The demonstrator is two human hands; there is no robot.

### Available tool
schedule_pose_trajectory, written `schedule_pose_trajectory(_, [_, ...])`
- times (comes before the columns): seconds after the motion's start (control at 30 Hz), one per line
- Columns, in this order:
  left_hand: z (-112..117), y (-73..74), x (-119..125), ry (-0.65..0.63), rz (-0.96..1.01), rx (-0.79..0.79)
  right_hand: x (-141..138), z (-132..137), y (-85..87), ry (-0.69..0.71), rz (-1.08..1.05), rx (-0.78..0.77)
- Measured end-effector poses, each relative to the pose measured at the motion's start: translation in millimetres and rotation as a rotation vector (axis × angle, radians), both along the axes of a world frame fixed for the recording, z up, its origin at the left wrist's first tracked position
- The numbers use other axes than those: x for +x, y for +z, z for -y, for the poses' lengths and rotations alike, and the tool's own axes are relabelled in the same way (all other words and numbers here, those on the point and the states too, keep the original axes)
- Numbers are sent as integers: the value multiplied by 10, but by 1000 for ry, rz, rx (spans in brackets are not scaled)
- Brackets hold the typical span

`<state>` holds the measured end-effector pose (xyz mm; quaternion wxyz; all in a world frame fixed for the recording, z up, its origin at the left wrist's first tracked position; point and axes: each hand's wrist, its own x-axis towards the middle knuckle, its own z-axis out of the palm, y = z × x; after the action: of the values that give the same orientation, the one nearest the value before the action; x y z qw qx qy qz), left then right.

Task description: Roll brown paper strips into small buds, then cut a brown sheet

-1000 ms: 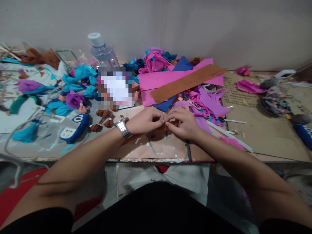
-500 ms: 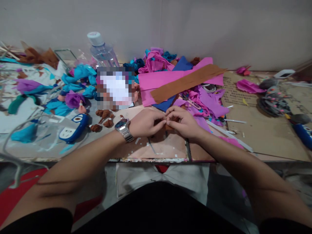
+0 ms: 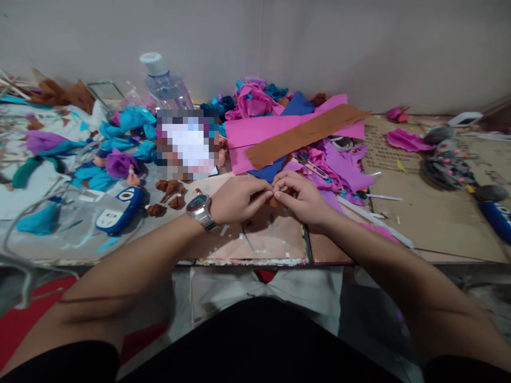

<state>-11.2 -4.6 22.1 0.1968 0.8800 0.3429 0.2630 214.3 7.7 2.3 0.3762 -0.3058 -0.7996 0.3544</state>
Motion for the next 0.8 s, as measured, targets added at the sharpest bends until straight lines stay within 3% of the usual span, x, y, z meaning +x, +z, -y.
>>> schedule_pose_trajectory(0.23, [-10,114,-43,-22,83,-230,13,14,12,-65,7,129])
schedule_pose_trajectory(0.8, [-1,95,-11,-14,137,-285,13,61,38,-115,174,376])
